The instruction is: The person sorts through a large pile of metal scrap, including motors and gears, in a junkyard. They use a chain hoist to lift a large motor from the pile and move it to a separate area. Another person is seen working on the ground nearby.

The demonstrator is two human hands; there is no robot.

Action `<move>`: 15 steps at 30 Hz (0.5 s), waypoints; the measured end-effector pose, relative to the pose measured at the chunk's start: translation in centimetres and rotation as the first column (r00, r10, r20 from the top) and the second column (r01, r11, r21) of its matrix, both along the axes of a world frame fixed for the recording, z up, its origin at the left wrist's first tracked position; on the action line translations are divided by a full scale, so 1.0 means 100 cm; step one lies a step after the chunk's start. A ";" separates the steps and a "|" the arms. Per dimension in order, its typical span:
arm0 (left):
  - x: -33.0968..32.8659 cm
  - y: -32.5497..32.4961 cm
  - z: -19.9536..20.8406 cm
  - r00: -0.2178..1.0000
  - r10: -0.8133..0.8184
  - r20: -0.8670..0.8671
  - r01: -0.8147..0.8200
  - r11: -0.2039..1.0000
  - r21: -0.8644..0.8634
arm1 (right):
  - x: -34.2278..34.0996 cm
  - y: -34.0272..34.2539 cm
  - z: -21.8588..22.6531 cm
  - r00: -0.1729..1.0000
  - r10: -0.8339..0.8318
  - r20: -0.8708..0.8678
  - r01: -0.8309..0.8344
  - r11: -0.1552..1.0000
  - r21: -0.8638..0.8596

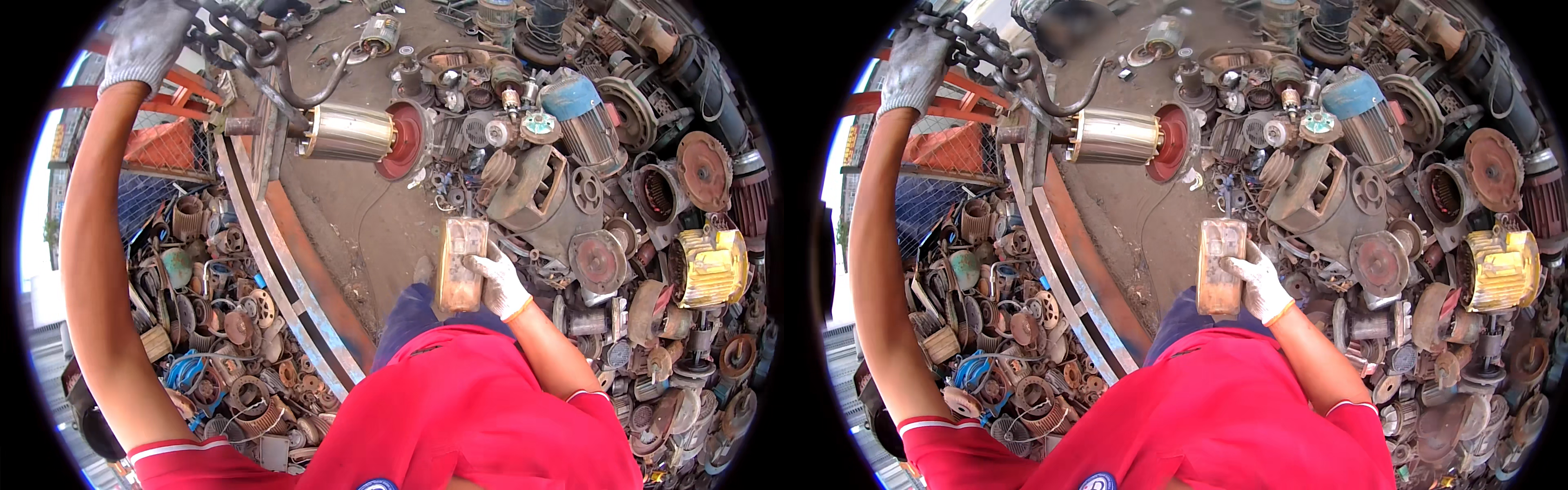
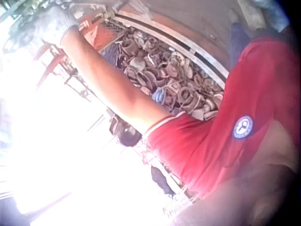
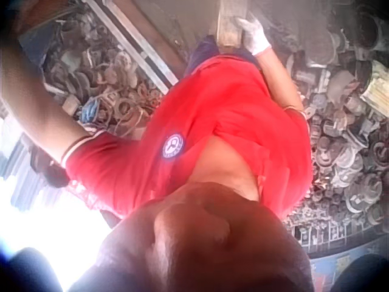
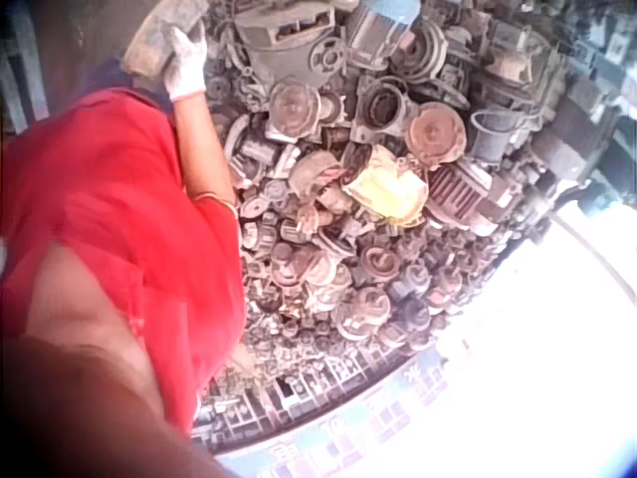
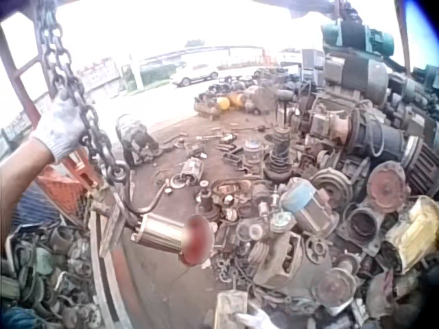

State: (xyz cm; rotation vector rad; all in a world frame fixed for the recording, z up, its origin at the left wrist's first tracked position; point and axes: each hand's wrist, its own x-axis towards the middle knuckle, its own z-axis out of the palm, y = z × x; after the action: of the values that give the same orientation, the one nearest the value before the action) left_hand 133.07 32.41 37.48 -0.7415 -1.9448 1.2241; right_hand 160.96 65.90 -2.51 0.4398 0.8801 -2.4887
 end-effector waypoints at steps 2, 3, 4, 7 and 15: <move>-0.019 -0.031 -0.015 0.969 0.246 -0.023 -0.246 0.969 -0.027 | 0.003 0.004 -0.004 0.998 -0.019 0.053 0.019 1.000 -0.001; -0.021 -0.058 -0.007 0.990 0.141 -0.012 -0.141 0.988 -0.065 | 0.001 0.002 0.000 0.999 0.012 0.044 -0.011 1.000 -0.023; -0.014 -0.057 -0.002 0.982 0.188 -0.031 -0.190 0.980 -0.061 | 0.000 0.002 0.000 0.999 0.033 0.034 -0.032 0.999 -0.034; 0.011 -0.065 0.000 0.945 0.323 0.046 -0.325 0.945 0.026 | 0.001 -0.002 -0.014 0.996 0.076 0.037 -0.076 0.997 -0.018; 0.052 -0.133 -0.002 0.839 0.541 0.058 -0.544 0.837 0.052 | -0.007 -0.024 -0.004 0.983 0.169 0.071 -0.176 0.979 0.100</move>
State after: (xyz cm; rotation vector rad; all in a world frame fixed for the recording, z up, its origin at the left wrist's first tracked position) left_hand 138.25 19.11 37.26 -0.1668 -2.3072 1.4637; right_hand 160.24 63.45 -2.90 0.4536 0.9849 -2.2663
